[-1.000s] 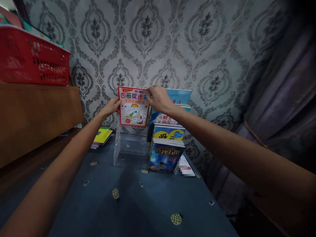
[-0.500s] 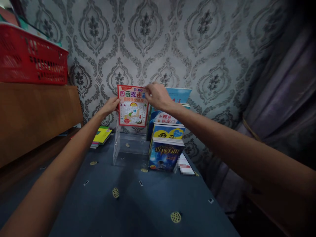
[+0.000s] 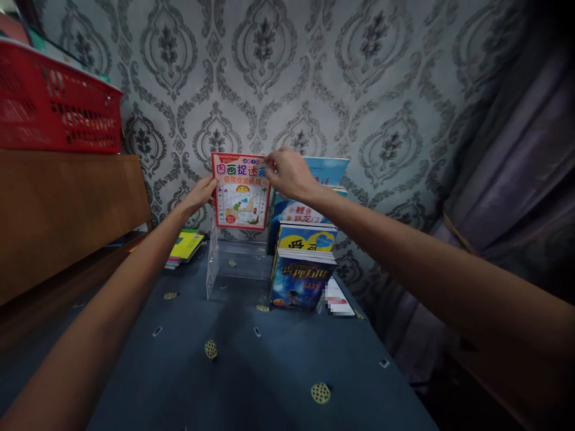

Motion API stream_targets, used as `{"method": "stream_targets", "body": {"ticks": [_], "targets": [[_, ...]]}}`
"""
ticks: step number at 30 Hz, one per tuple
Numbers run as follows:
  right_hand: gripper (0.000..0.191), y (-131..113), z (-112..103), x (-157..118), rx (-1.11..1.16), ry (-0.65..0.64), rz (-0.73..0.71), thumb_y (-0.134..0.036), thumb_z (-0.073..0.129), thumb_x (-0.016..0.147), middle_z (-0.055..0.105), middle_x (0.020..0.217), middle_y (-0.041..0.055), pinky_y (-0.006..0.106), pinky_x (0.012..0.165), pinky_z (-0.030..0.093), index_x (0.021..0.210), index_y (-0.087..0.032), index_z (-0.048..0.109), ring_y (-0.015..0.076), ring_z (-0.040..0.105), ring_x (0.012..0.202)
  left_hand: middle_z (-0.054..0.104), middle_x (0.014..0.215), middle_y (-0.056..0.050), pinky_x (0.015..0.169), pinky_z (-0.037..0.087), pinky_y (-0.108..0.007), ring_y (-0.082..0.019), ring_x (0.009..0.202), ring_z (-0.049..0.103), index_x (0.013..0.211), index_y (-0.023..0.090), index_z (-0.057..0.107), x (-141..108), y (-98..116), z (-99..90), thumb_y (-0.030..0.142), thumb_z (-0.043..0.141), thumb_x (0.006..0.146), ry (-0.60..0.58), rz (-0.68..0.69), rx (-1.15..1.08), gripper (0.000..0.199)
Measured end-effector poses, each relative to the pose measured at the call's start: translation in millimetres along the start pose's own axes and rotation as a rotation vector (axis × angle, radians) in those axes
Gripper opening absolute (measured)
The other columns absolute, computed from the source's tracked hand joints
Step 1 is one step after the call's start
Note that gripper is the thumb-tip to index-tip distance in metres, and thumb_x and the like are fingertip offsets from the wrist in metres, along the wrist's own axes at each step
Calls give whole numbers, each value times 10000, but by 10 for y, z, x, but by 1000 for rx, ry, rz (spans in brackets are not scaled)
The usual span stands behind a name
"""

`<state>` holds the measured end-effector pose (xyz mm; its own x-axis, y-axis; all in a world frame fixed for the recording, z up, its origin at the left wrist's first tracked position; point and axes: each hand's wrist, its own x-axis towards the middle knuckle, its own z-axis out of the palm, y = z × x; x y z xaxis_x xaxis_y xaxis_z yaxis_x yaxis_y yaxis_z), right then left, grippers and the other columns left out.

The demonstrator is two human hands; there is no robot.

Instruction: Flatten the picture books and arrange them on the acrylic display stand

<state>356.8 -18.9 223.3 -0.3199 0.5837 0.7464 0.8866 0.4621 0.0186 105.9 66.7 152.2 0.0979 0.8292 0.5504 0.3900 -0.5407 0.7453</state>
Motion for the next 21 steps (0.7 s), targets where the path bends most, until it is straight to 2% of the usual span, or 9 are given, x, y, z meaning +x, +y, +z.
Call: {"method": "stream_targets", "body": {"ticks": [7, 14, 17, 21], "targets": [[333, 93, 92, -36, 4, 44, -30, -206, 503, 914, 611, 1195, 183, 466, 953, 487, 1172, -135, 701, 334, 585, 1113, 640, 809, -23, 546, 472, -189, -155, 759, 618, 901, 177, 603, -67, -45, -32, 384, 498, 941, -9, 3, -60, 236], [314, 173, 93, -96, 37, 69, -63, -185, 516, 908, 599, 1179, 163, 457, 940, 507, 1151, -102, 695, 275, 616, 1011, 639, 803, -16, 550, 475, -190, -141, 738, 620, 866, 166, 563, -104, -150, -37, 446, 521, 924, -9, -4, -118, 289], [280, 88, 72, -286, 83, 66, -97, -175, 511, 919, 611, 1178, 165, 436, 903, 528, 1115, -111, 701, 266, 632, 979, 650, 800, -12, 571, 488, -190, -137, 755, 629, 883, 169, 565, -146, -211, -50, 459, 538, 912, -9, -12, -141, 293], [245, -135, 173, -820, 198, -7, -287, -142, 477, 955, 649, 1116, 132, 404, 893, 545, 1067, -140, 694, 246, 642, 1005, 671, 807, -24, 572, 495, -207, -147, 763, 646, 901, 168, 590, -220, -303, -56, 430, 546, 907, 1, -30, -159, 266]]}}
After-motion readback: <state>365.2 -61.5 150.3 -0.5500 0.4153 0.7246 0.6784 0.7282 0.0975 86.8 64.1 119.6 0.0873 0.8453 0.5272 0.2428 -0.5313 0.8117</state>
